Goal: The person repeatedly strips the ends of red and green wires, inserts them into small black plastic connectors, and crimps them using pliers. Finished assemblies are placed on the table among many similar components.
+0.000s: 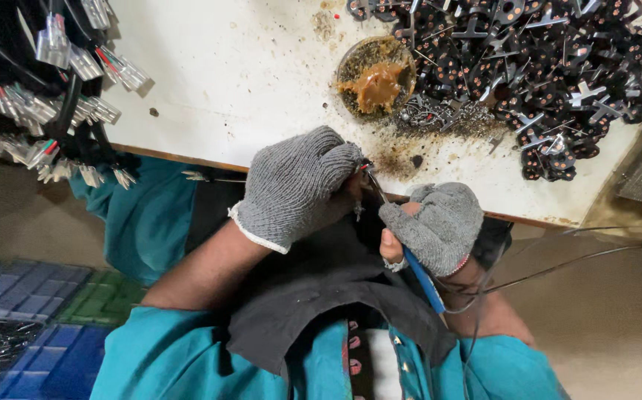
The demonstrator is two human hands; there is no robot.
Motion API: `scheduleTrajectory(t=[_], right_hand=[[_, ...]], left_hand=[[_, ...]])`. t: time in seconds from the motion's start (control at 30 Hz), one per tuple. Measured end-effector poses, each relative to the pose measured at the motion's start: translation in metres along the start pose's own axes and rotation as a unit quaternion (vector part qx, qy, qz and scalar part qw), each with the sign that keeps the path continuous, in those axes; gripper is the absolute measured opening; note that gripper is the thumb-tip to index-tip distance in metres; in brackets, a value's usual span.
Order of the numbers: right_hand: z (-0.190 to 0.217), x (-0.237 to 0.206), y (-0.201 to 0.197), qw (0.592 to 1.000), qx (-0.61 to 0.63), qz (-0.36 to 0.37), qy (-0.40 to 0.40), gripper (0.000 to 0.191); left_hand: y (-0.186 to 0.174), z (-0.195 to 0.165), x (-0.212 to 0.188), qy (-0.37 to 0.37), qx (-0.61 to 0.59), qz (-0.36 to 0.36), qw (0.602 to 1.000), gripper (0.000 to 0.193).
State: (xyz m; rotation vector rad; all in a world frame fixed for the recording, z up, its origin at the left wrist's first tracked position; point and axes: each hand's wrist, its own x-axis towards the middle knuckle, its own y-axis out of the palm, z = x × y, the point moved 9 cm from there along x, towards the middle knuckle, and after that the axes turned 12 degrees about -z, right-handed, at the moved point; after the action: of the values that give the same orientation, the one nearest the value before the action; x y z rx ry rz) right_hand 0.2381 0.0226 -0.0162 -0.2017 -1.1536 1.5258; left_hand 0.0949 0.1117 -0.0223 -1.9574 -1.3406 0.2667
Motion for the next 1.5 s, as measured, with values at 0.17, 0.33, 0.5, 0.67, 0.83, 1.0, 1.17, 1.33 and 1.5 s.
scheduleTrajectory(t=[0.17,0.33,0.5,0.67,0.83,1.0,1.17,1.33,1.5], right_hand=[[0.001,-0.003,0.000,1.000,0.006,0.010,0.012,0.023],[-0.001,-0.006,-0.005,0.999,0.031,-0.012,0.039,0.023],[-0.012,-0.005,-0.023,0.961,0.121,-0.126,0.213,0.026],[-0.035,-0.011,-0.065,0.866,0.204,-0.325,0.320,0.037],[-0.043,0.017,-0.095,0.933,-0.096,-0.276,0.209,0.030],[-0.052,0.043,-0.078,0.951,-0.137,-0.200,0.191,0.029],[-0.043,0.028,-0.065,0.948,-0.075,-0.149,0.269,0.017],[-0.039,0.005,-0.037,0.935,0.043,-0.117,0.331,0.010],[-0.032,-0.001,-0.051,0.893,0.061,-0.215,0.391,0.020]], left_hand=[[0.001,0.000,-0.001,-0.005,0.000,0.010,1.000,0.027],[-0.002,-0.001,0.000,0.003,0.001,-0.006,1.000,0.026],[-0.001,-0.001,0.001,-0.002,-0.005,0.007,1.000,0.025],[-0.005,-0.004,0.003,0.008,-0.011,-0.002,1.000,0.025],[-0.004,-0.003,0.003,-0.001,-0.025,0.002,1.000,0.026],[-0.003,-0.003,0.002,0.002,-0.021,-0.004,1.000,0.026],[-0.003,-0.001,0.000,0.001,-0.002,-0.004,1.000,0.025],[0.000,-0.001,0.000,0.008,-0.003,0.005,1.000,0.029],[0.000,-0.001,-0.002,0.004,0.006,0.002,1.000,0.027]])
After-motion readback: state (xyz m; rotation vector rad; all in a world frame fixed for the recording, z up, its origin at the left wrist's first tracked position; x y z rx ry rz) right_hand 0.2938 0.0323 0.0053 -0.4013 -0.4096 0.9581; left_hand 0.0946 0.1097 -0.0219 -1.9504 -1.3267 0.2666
